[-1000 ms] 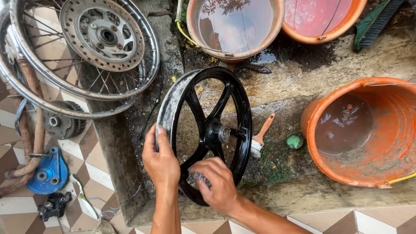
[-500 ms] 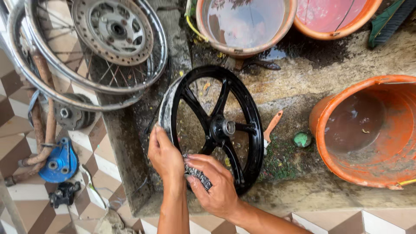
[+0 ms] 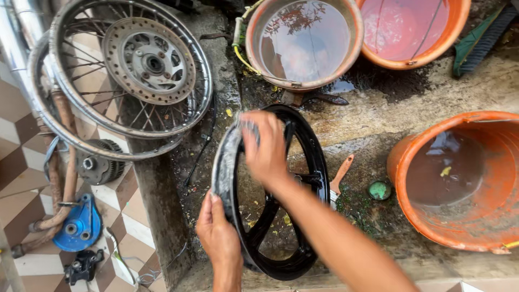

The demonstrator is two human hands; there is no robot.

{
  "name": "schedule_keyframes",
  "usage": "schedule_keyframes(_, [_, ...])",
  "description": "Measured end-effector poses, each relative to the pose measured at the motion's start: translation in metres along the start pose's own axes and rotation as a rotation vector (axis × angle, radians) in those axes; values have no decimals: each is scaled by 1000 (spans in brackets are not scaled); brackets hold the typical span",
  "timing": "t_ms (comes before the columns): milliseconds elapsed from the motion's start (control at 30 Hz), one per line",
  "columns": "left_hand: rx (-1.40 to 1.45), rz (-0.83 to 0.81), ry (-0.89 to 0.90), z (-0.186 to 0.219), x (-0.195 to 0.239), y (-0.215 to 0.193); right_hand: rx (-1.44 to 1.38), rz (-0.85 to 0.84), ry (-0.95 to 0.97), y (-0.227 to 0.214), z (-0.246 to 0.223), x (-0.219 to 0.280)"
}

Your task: The person scrubs a black motorcycle rim with a wire sponge, dipping it into buckets of water and rinsing the surface while turning the wheel by hand.

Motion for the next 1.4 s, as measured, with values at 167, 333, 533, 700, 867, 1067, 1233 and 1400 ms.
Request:
schedule_keyframes(167, [-85,66,102,-5,-12,-13,-37,304,138,-177,110,19])
schedule_keyframes(333, [-184,-57,202,1,-11,-16,608,310,610,-337,262,94])
schedule_keyframes(533, [-431,-89,411,47,16,4,690,153,749,-336,247,104])
schedule_keyframes(700, [-502,-9,378,66,36,20,227,16,92,-233,94,88])
schedule_keyframes(867, [-509,-15,447,74,41,30,246,-494,-196,-69,31,69])
schedule_keyframes(1067, [-472,57,467,74,32,29,181,-850,-275,-77,45,83])
schedule_keyframes(1233, [-472,30,447,69,21,25,179,-896,-264,-64,83,38])
schedule_keyframes(1400, [-433,-9,239,62,9,15,300,-890,-294,-63,78,12])
Point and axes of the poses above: each hand's wrist, its own x-axis away from the middle knuckle, its own y-axis out of the palm, z = x × y, the point moved 3 cm from there along -x, towards the middle knuckle, and after that the axes turned 5 degrees about -x, right-handed, at the moved point
